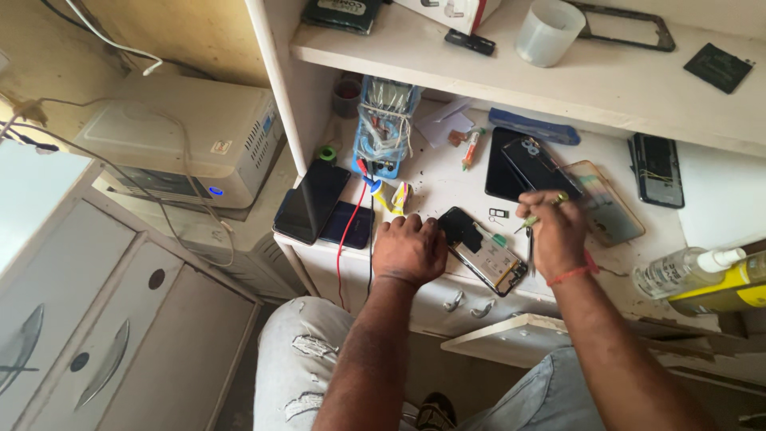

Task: The person sits at a repair workbench and works on a disassembled smartphone, holding the phone body steady with one hand while using a small prying tool with the other to work along the inside of the device. They reposition the phone, lift and turn the back cover, and continue prying at the internal assembly.

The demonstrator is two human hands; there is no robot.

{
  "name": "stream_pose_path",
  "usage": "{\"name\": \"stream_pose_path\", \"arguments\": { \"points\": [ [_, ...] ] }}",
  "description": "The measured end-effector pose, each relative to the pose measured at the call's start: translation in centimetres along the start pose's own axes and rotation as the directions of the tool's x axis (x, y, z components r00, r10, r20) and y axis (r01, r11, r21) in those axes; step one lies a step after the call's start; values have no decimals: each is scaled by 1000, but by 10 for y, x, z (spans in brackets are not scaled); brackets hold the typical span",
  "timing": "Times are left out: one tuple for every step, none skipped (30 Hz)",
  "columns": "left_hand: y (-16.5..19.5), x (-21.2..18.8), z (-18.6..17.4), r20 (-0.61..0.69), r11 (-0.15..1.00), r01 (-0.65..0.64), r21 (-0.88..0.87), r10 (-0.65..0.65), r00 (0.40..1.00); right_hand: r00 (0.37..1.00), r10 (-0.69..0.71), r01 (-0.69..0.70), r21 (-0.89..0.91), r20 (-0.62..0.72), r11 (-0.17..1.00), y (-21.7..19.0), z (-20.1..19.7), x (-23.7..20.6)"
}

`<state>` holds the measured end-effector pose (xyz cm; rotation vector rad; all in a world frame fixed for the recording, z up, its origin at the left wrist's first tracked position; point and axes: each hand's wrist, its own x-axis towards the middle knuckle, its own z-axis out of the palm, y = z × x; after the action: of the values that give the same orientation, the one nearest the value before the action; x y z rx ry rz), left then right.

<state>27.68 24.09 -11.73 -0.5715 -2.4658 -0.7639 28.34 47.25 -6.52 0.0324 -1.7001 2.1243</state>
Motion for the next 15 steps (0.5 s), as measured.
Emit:
{"name": "stream_pose_path", "arguments": {
  "points": [
    [0,0,-1,-15,1000,-4,0,4,1000,1000,9,-8,-51,16,999,2,-1,-3],
    [-1,0,-1,-24,1000,-14,2,14,1000,1000,-10,13,-180,20,984,4,-2,-6],
    [-2,0,-2,-32,1000,-23,2,23,999,999,-26,33,-307,26,951,4,-5,-10],
    [-2,0,-2,-39,999,-33,2,33,999,999,-42,52,-429,32,902,4,-7,-13],
    [-2,-1,-1,-25,1000,-25,2,25,999,991,-114,132,-487,65,864,4,-9,-14],
    [-2,-1,-1,-11,1000,-19,1,19,1000,978,-184,210,-539,103,815,4,-11,-14],
    [-1,0,0,2,1000,-12,1,12,1000,957,-250,288,-586,146,758,4,-13,-13],
    [-1,0,0,6,1000,-9,2,9,1000,978,-183,209,-517,103,830,4,-13,-12],
    [-1,0,-1,11,1000,-5,3,5,1000,992,-109,127,-440,65,889,4,-13,-10],
    [-1,-1,-1,15,1000,-1,3,1,1000,999,-32,42,-356,33,934,6,-11,-9],
    [1,-2,-2,11,1000,-2,2,2,1000,999,-25,37,-301,44,953,9,-7,-9],
    [2,-1,-2,4,1000,-5,4,5,1000,998,-23,35,-243,55,969,14,-1,-9],
    [2,0,-3,-5,1000,-8,6,8,1000,997,-22,34,-183,70,982,18,6,-8],
    [1,0,-5,-5,1000,-9,2,9,1000,995,-70,82,-207,64,975,24,13,-10],
    [1,-1,-5,-7,1000,-11,-3,11,1000,991,-121,132,-231,61,964,30,22,-14]
  ]
}}
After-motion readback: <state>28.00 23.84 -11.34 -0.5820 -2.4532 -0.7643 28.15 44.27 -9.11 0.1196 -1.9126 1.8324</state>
